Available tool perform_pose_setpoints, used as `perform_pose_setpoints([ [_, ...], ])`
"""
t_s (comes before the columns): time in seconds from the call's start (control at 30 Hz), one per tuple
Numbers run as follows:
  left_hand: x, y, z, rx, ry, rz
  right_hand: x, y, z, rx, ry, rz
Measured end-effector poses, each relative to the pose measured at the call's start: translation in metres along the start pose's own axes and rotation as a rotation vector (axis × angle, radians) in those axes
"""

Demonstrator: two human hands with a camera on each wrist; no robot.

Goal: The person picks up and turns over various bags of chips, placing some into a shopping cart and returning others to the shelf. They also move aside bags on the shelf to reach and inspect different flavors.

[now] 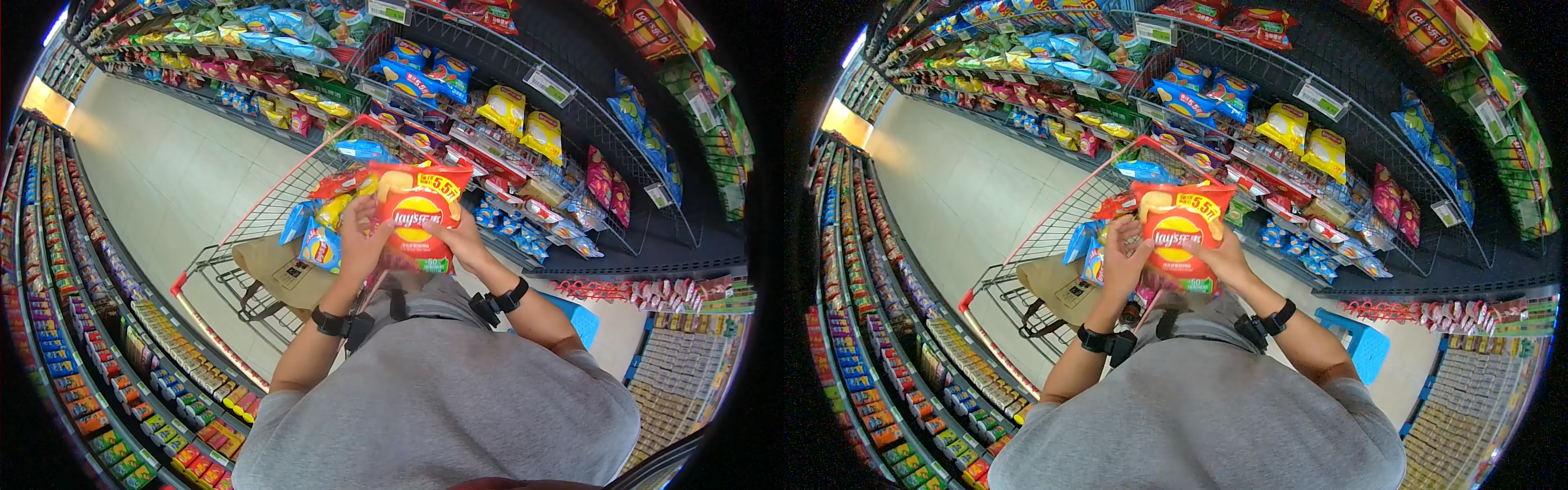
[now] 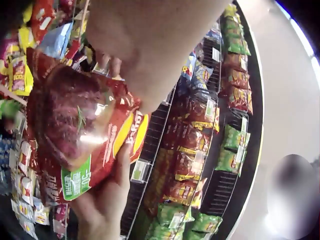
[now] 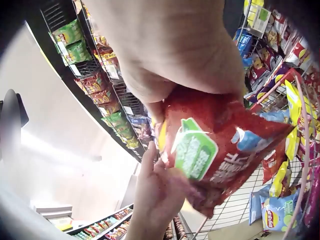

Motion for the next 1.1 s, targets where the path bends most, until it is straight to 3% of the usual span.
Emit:
perform_pose_setpoints([
  [0.03, -0.001, 0.003, 0.001, 0.026, 0.025, -0.001, 0.004, 0.004, 0.003, -0.009, 0.037, 0.062],
  [0.13, -0.005, -0.005, 0.017, -0.027, 0.027, -0.319, 0.008, 0.002, -0.003, -0.177, 0.204, 0.107],
  [0.17, -0.005, -0.006, 0.019, -0.066, -0.012, -0.276, 0.01, 0.004, 0.004, -0.307, 0.19, 0.055],
  [0.2, -0.005, -0.007, 0.021, -0.103, -0.052, -0.232, 0.006, -0.006, -0.004, -0.283, 0.283, -0.007],
  [0.3, 0.001, -0.005, 0.023, -0.116, -0.175, -0.12, -0.011, -0.023, -0.018, -0.372, 0.284, -0.17],
  [0.37, 0.004, 0.001, 0.017, -0.226, 0.017, -0.082, -0.023, -0.034, -0.035, -0.493, 0.308, -0.326],
  [0.47, 0.004, 0.001, 0.013, -0.409, 0.161, -0.093, -0.014, -0.008, -0.024, -0.483, 0.349, -0.193],
  [0.5, 0.002, 0.0, 0.012, -0.431, 0.167, -0.137, -0.014, -0.003, -0.033, -0.532, 0.43, 0.026],
  [0.6, -0.007, -0.003, 0.021, -0.4, 0.213, -0.282, -0.005, 0.012, -0.035, -0.053, 0.356, 0.052],
  [0.63, -0.011, -0.004, 0.025, -0.372, 0.235, -0.331, -0.007, 0.011, -0.04, 0.069, 0.327, -0.101],
  [0.73, -0.016, -0.01, 0.026, -0.425, 0.184, -0.411, -0.014, 0.02, -0.037, -0.102, 0.162, -0.052],
  [0.87, -0.016, -0.022, 0.024, -0.312, 0.178, -0.408, -0.016, 0.024, -0.037, -0.195, 0.117, -0.009],
  [0.97, -0.013, -0.028, 0.02, -0.353, 0.276, -0.308, -0.012, 0.032, -0.051, -0.288, 0.428, 0.244],
  [1.07, 0.002, -0.029, 0.007, -0.61, 0.392, -0.155, -0.06, 0.027, -0.138, -0.374, 0.711, 0.035],
  [1.1, 0.007, -0.027, 0.01, -0.765, 0.462, -0.149, -0.096, 0.017, -0.177, -0.548, 0.766, -0.192],
])
Point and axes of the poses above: each hand's wrist, its own x-axis towards the middle knuckle, its own y-axis out of the back of the hand, z = x × y, the point moved 2 cm from there along x, towards the middle knuckle, and after that the axes turned 10 degrees about -z, right-handed, at the moved point
